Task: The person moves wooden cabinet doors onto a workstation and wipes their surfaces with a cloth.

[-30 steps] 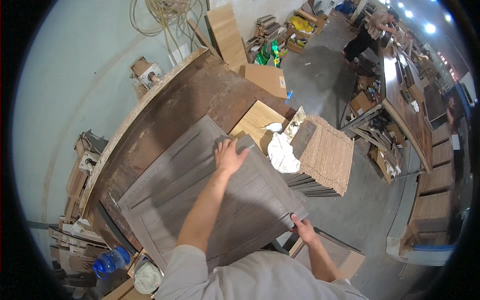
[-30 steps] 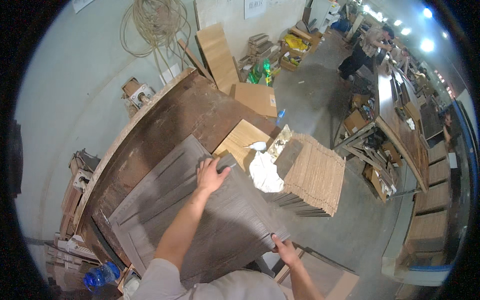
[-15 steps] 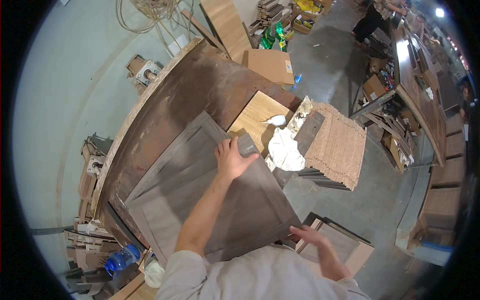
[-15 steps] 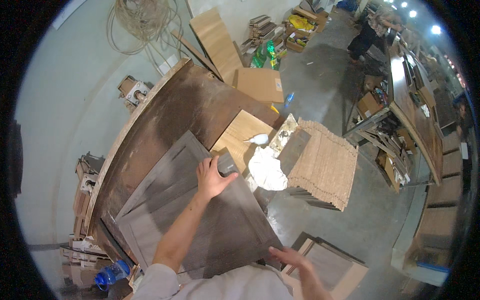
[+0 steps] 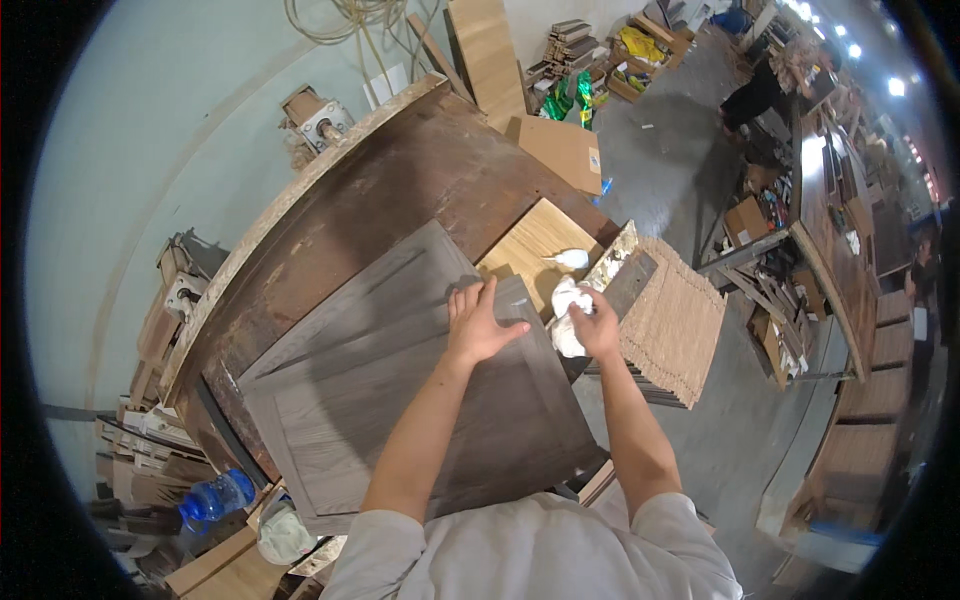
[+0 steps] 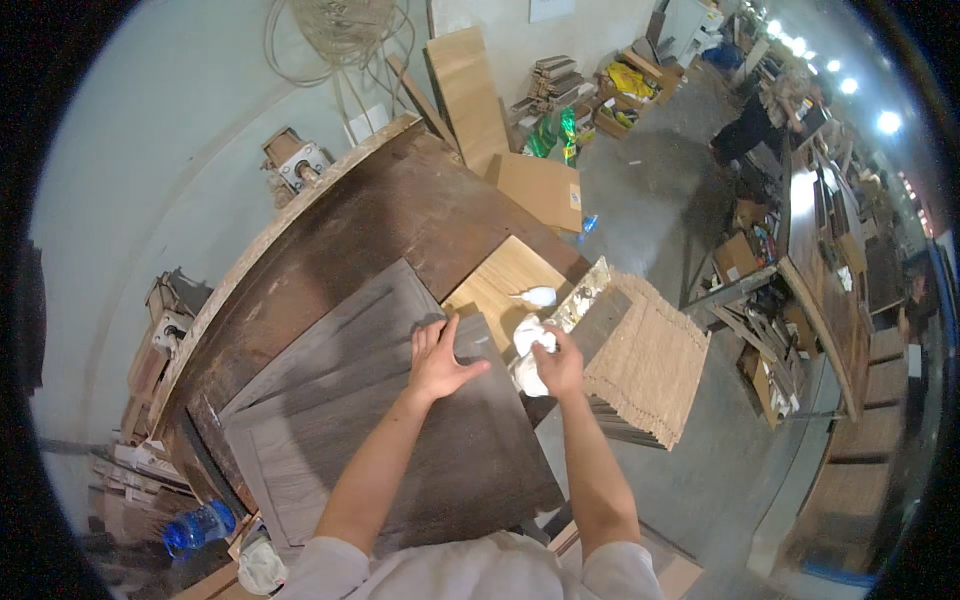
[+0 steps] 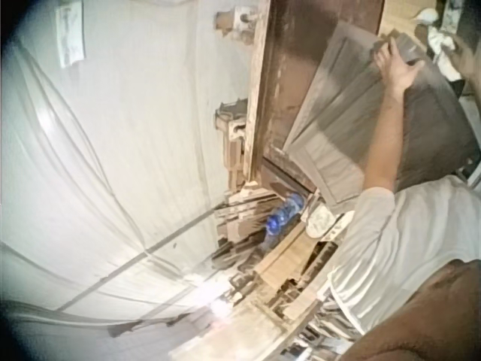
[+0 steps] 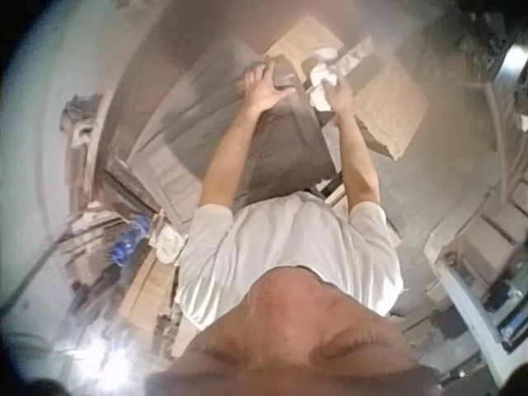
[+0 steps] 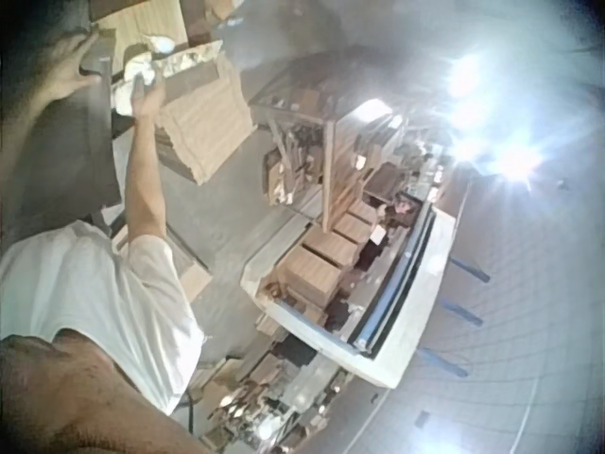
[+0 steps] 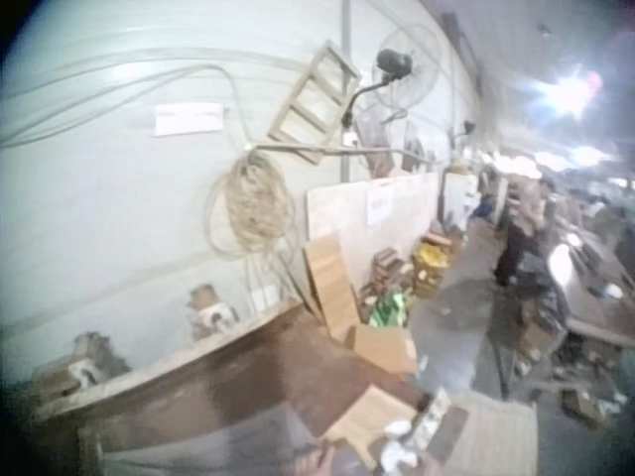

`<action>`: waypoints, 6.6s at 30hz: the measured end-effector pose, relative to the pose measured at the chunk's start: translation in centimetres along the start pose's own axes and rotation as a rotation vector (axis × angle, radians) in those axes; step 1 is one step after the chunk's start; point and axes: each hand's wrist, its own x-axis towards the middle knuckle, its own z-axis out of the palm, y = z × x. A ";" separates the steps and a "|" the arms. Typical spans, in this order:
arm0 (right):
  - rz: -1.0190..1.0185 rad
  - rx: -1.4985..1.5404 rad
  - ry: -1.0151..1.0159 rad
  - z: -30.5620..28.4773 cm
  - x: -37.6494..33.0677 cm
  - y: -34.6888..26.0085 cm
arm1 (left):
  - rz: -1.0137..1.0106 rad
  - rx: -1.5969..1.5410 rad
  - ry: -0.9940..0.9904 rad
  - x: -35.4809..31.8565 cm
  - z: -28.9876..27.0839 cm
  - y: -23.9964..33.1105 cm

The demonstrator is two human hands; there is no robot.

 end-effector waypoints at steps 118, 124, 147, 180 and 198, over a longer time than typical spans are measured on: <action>1.762 -0.351 0.810 -34.0 -100.3 97.9 | 1.185 0.533 -1.007 -55.3 113.4 32.9; 1.824 -0.352 0.898 -37.3 -101.7 98.1 | 1.159 0.606 -0.972 -57.2 114.0 32.9; 1.896 0.386 0.861 3.3 -100.6 36.0 | 0.669 0.982 -1.316 -52.5 64.9 21.2; 0.200 0.135 0.679 -17.3 -39.5 12.7 | 0.316 -0.629 -0.612 -40.5 3.1 6.3; -0.551 0.040 0.428 -7.9 3.6 -15.4 | -0.271 -0.486 0.479 -37.6 -2.9 -0.2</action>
